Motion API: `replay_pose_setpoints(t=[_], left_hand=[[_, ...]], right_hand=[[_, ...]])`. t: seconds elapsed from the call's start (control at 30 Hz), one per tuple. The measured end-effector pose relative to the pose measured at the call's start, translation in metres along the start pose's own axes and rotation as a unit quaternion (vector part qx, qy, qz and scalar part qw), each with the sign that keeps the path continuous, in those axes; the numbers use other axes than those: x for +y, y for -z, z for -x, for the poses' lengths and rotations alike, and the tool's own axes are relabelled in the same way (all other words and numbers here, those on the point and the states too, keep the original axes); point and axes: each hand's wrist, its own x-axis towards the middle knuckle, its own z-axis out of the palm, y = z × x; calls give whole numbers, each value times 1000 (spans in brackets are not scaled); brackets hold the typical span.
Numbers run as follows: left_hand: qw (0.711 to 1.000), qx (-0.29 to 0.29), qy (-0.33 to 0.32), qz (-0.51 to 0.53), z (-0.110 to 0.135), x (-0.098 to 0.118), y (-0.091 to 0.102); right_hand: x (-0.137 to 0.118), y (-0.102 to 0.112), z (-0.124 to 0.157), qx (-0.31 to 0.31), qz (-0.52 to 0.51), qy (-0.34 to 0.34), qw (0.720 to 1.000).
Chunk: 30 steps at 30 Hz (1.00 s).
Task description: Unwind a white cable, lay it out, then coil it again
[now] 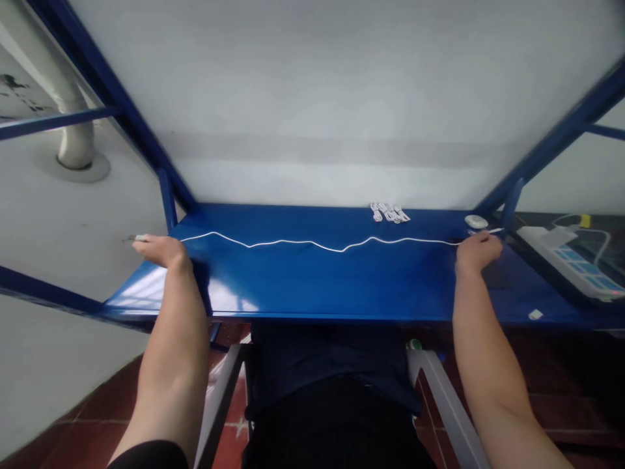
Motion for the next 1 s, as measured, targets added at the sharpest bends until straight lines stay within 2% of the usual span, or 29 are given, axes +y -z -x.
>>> replay_pose_setpoints(t=[0.07, 0.1, 0.2, 0.3, 0.4, 0.5, 0.67, 0.77, 0.83, 0.9, 1.0], left_hand=[[998, 42, 27, -25, 3, 3, -5], [999, 31, 17, -36, 7, 6, -8], [986, -112, -95, -75, 25, 16, -19], [937, -250, -200, -141, 49, 26, -27], [888, -319, -244, -224, 69, 33, -31], [873, -324, -241, -272, 80, 37, -33], [872, -306, -248, -290, 83, 37, -33], [888, -268, -297, -225, 87, 41, -29], [886, -250, -363, -145, 96, 46, -24], [845, -292, -445, -58, 112, 53, -19], [752, -421, -506, 31, 138, 64, -16]], right_hand=[[0, -3, 1, -21, -20, 35, 999], [-2, -4, 4, -58, -24, 63, 996], [-13, -7, 22, -217, -20, 164, 962], [-24, -6, 44, -356, 25, 256, 898], [-33, -2, 63, -438, 124, 293, 841], [-38, 1, 72, -442, 182, 302, 825], [-39, 1, 75, -430, 175, 308, 830], [-39, -1, 75, -434, 145, 311, 833], [-38, -1, 76, -438, 134, 312, 832], [-39, -2, 77, -442, 130, 310, 832], [-38, -3, 77, -444, 125, 307, 832]])
